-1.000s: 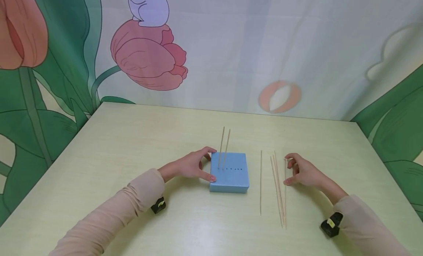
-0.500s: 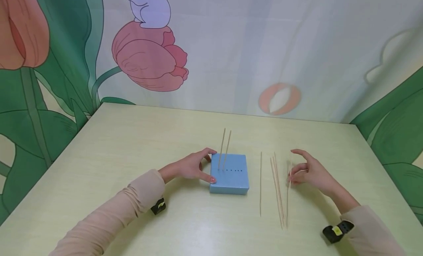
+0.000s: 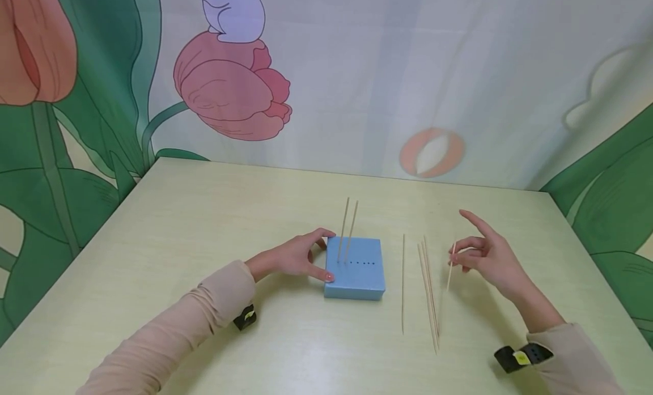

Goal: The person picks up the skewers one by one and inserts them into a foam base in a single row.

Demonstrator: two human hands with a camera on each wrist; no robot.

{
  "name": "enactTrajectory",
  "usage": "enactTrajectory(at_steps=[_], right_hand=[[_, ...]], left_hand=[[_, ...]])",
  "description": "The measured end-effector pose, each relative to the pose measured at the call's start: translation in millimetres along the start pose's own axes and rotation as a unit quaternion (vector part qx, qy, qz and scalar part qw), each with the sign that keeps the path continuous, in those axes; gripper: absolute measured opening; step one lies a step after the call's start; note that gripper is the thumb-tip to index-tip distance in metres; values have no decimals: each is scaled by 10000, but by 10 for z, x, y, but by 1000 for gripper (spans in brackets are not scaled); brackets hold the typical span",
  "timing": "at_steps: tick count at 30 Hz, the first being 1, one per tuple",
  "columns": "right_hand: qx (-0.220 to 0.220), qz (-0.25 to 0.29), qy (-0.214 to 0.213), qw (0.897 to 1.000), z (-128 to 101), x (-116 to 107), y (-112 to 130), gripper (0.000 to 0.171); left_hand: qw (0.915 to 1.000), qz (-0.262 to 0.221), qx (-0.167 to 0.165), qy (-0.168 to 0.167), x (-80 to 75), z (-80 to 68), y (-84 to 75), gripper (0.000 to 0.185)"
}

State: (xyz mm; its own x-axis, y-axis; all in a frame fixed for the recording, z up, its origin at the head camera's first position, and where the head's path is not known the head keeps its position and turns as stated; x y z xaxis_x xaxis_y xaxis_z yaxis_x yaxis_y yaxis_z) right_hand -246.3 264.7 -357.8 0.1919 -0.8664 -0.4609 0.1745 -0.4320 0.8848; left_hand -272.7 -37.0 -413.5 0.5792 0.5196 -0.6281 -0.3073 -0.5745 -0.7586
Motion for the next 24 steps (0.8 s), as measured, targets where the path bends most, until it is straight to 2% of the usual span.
enactTrajectory(at_steps=[4,9,17,24], right_hand=[[-336,67,-66,9994,-14,-9,126,80],[-519,230,-162,9983,-18,12,240,78],[-650,122,-394,9970,-61,53,425,34],[-872,26,-638,9941,-79,83,617,29]], left_hand=[[10000,20,-5,15,5,6,7,82],[10000,42,-31,-17,10,12,44,82],[10000,74,-34,-39,6,5,28,83],[10000,77,-45,-42,8,17,41,84]])
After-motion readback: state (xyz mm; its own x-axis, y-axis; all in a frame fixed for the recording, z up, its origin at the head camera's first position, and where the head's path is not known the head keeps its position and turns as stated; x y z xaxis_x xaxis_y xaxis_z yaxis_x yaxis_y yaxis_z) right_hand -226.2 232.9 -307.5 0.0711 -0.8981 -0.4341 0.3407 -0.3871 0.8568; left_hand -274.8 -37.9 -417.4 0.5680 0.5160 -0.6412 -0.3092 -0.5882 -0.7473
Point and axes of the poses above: each hand's wrist, its own z-axis towards the middle knuckle, its own x-axis out of the palm, y = z × x, the point moved 8 cm from there along z, towards the middle knuckle, and after that the axes turned 1 degree about -z, right-handed, at the moved point
